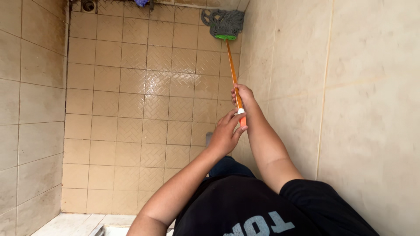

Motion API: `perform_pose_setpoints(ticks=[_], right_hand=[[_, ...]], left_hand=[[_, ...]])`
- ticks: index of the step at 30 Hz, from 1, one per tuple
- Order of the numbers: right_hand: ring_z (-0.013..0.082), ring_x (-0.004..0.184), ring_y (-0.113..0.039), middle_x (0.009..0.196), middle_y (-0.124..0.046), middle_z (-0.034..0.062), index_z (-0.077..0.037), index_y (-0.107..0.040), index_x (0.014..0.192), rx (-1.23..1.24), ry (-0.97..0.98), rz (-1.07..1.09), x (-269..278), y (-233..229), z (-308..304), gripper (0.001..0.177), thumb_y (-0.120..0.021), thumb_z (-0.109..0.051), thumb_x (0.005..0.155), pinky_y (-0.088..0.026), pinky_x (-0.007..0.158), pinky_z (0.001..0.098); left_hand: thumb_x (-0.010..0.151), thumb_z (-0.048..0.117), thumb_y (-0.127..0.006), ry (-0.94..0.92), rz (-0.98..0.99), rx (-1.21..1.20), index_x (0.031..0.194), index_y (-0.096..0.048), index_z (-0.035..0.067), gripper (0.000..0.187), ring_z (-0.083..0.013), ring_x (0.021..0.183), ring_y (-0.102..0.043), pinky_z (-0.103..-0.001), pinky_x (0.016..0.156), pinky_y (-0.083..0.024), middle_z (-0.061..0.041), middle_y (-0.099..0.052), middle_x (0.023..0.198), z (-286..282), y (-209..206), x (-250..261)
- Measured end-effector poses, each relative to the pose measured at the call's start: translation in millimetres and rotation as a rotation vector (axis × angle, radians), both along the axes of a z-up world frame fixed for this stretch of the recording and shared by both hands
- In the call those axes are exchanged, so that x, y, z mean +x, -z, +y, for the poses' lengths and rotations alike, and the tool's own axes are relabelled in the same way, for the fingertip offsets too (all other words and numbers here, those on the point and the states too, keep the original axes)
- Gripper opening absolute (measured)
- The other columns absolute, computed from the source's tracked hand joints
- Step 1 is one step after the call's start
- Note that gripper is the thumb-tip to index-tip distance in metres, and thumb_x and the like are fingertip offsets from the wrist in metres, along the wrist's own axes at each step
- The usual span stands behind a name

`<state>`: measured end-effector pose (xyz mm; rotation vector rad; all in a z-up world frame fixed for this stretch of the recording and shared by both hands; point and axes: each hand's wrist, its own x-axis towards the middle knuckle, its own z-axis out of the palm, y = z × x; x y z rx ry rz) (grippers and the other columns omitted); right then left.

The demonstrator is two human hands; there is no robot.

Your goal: The person cleans a tiled floor using a mop, moving the mop head across the surface and around a floor drain.

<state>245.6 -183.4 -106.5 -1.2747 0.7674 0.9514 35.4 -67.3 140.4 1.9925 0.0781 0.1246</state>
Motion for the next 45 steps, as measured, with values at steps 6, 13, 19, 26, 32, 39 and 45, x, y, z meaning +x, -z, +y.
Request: perform_pose_setpoints(ticks=[6, 13, 19, 26, 32, 39, 45], right_hand=[[0.0152, 0.053, -0.049, 0.071, -0.054, 0.0048, -0.008, -0.055, 0.086, -0.104, 0.071, -0.028, -114.2, -24.7, -25.2, 0.028, -0.056, -0.031, 0.101, -0.040, 0.044, 0.0309], [0.0142, 0.053, -0.046, 0.071, -0.053, 0.0015, -0.012, -0.053, 0.086, -0.043, 0.095, 0.020, -286.8, -78.2, -39.7, 0.023, -0.053, -0.030, 0.102, -0.039, 0.044, 0.0301], [0.0127, 0.054, -0.047, 0.069, -0.050, 0.0021, -0.010, -0.053, 0.083, 0.053, 0.163, 0.101, -386.3, -143.8, -50.1, 0.024, -0.054, -0.026, 0.100, -0.040, 0.046, 0.0280], [0.0144, 0.056, -0.051, 0.068, -0.053, 0.0053, -0.005, -0.056, 0.085, 0.021, 0.139, -0.009, -399.1, -172.0, -55.2, 0.021, -0.055, -0.022, 0.098, -0.045, 0.049, 0.0293], [0.0156, 0.055, -0.051, 0.065, -0.053, 0.0058, -0.005, -0.056, 0.083, 0.025, 0.117, -0.024, -341.7, -130.2, -40.1, 0.022, -0.056, -0.022, 0.099, -0.044, 0.047, 0.0298], [0.0177, 0.050, -0.051, 0.063, -0.054, 0.0075, -0.006, -0.059, 0.084, -0.052, -0.026, -0.122, -213.8, -59.0, -29.2, 0.024, -0.052, -0.024, 0.098, -0.046, 0.046, 0.0311], [0.0143, 0.053, -0.052, 0.067, -0.055, 0.0046, -0.006, -0.058, 0.088, 0.058, -0.028, -0.153, -74.3, -10.0, -31.0, 0.025, -0.057, -0.027, 0.101, -0.045, 0.046, 0.0280]], left_hand=[[0.096, 0.026, -0.068, 0.120, -0.023, 0.028, 0.135, -0.060, 0.010, 0.043, -0.0348, 0.120, -0.057, -0.045, 0.099, -0.048, -0.013, -0.061, 0.128, -5.0, -21.8, -99.9], [0.087, 0.039, -0.073, 0.328, -0.192, 0.163, 0.123, -0.066, 0.010, 0.046, -0.0299, 0.107, -0.061, -0.042, 0.088, -0.051, -0.009, -0.065, 0.115, 7.6, -38.6, -231.9], [0.087, 0.055, -0.074, 0.445, -0.404, 0.125, 0.112, -0.069, 0.009, 0.053, -0.0268, 0.092, -0.059, -0.038, 0.077, -0.050, -0.006, -0.063, 0.100, 4.7, -60.0, -285.7], [0.086, 0.056, -0.074, 0.429, -0.514, -0.007, 0.109, -0.071, 0.007, 0.054, -0.0286, 0.089, -0.056, -0.041, 0.082, -0.051, -0.007, -0.057, 0.092, -6.8, -54.1, -274.4], [0.088, 0.058, -0.071, 0.317, -0.544, -0.034, 0.111, -0.072, 0.007, 0.056, -0.0289, 0.090, -0.057, -0.040, 0.082, -0.051, -0.008, -0.059, 0.095, 5.9, -36.0, -226.8], [0.093, 0.053, -0.069, 0.262, -0.345, 0.073, 0.123, -0.070, 0.014, 0.049, -0.0299, 0.101, -0.064, -0.041, 0.085, -0.053, -0.009, -0.062, 0.109, 18.4, -12.7, -140.7], [0.097, 0.041, -0.065, 0.106, 0.057, 0.067, 0.138, -0.061, 0.022, 0.045, -0.0334, 0.120, -0.064, -0.043, 0.093, -0.054, -0.010, -0.059, 0.142, -1.4, -5.3, -60.9]])
